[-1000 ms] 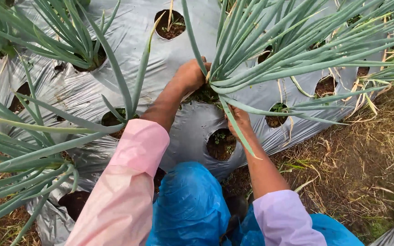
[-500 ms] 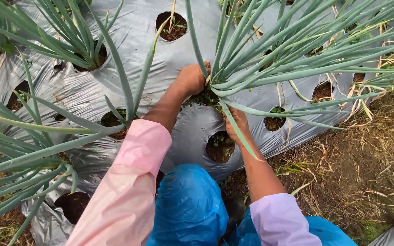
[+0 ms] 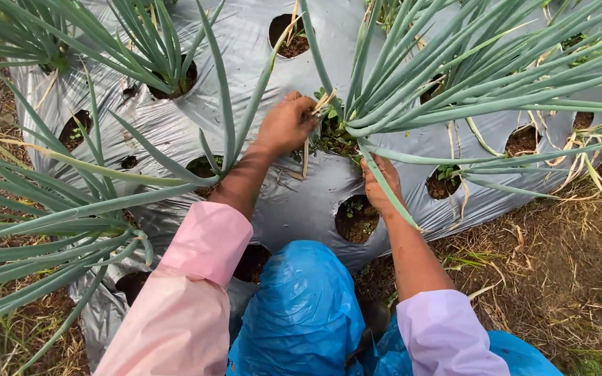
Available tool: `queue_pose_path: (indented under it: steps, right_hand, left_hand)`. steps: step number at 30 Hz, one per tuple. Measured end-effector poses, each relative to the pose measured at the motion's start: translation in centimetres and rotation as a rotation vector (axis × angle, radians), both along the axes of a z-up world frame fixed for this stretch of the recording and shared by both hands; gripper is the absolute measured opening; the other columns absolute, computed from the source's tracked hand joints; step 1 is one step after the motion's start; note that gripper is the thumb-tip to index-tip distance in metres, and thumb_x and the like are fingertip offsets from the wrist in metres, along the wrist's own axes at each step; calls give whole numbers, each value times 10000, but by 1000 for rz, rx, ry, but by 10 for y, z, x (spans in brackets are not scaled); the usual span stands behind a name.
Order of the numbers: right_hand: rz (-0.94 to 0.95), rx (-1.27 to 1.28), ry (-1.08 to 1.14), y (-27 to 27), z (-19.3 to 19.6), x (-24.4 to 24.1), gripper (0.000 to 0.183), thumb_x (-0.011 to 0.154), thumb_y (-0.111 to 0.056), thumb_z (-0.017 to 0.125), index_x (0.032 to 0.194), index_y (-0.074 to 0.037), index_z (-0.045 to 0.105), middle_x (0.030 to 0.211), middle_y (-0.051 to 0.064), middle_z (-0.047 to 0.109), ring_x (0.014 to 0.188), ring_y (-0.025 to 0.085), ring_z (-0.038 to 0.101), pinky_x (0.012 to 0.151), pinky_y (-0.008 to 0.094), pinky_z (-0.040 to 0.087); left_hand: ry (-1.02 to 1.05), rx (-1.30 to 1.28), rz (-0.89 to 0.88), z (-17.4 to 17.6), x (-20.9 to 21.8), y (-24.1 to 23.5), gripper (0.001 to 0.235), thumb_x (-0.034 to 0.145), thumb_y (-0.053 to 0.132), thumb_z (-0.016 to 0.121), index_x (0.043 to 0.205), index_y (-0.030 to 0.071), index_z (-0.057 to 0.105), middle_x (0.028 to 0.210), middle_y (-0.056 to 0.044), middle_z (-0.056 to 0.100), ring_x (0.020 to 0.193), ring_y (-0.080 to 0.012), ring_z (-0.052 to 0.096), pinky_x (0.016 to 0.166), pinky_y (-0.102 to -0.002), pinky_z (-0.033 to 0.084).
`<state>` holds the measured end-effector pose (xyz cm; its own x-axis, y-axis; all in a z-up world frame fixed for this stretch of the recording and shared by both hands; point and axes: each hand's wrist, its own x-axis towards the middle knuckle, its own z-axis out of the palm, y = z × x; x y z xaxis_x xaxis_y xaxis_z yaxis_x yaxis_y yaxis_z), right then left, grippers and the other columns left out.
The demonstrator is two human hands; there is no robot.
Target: Hand-weeding onion plants growing through plastic mulch in an agricultural field.
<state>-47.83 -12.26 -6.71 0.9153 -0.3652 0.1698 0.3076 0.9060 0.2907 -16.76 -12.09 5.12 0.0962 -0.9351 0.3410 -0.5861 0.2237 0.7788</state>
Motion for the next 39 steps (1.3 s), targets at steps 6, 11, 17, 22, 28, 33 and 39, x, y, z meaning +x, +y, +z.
queue_pose_path:
  steps: [6,11,17,22,28,33,39]
  right_hand:
    - [10,421,-175,-2,-23,7,501,1137,-520,407,910,-120,605,785,-42,654,616,48,549,520,217,510]
    - [215,740,-485,18,-18,13,348,1094,-540,466,947,-258,609,734,-165,663,482,-52,455,474,151,464]
    - [75,778,-434,38,21,28,371,1095,-538,474,873,-267,595,685,-234,593,446,-30,451,448,144,445]
    - [90,995,-547,44,47,38,397,1100,-513,453,820,-263,581,659,-145,625,463,-32,470,431,166,460]
    - [202,193,-295,-47,-127,-17,453,993,-390,537,1403,-202,503,790,-46,713,474,40,562,334,303,509]
    - [208,232,-277,-15,-60,-3,291,1039,-377,541,1245,-179,597,634,-85,632,378,71,479,323,236,454]
    - [-238,-712,512,-77,-114,-54,452,1102,-327,523,1420,-8,548,1195,222,728,966,381,721,751,415,635]
  left_hand:
    - [-561,356,-198,17,-32,-5,350,842,418,809,1158,278,752,1181,-84,577,995,-400,714,885,-526,596]
    - [-617,463,-145,3,-46,-21,227,855,180,682,1039,146,811,1346,-83,577,928,-429,727,824,-567,614]
    - [-667,454,-106,0,-50,-23,244,887,113,604,1032,122,800,1379,-38,600,936,-378,734,830,-556,623]
    - [-737,361,-146,4,-58,-10,293,963,133,509,1078,151,777,1278,-49,637,1000,-362,730,855,-503,595]
    - [-720,234,-142,-14,-52,-5,245,1016,177,487,1066,64,699,1142,-146,636,1030,-377,709,866,-486,563]
    - [-374,163,-56,-40,-33,-16,300,1028,309,592,1052,11,592,1084,-193,564,988,-497,665,875,-586,548]
    - [569,-21,327,3,-13,11,172,1055,257,530,959,118,561,812,-52,496,849,-233,563,838,-389,457]
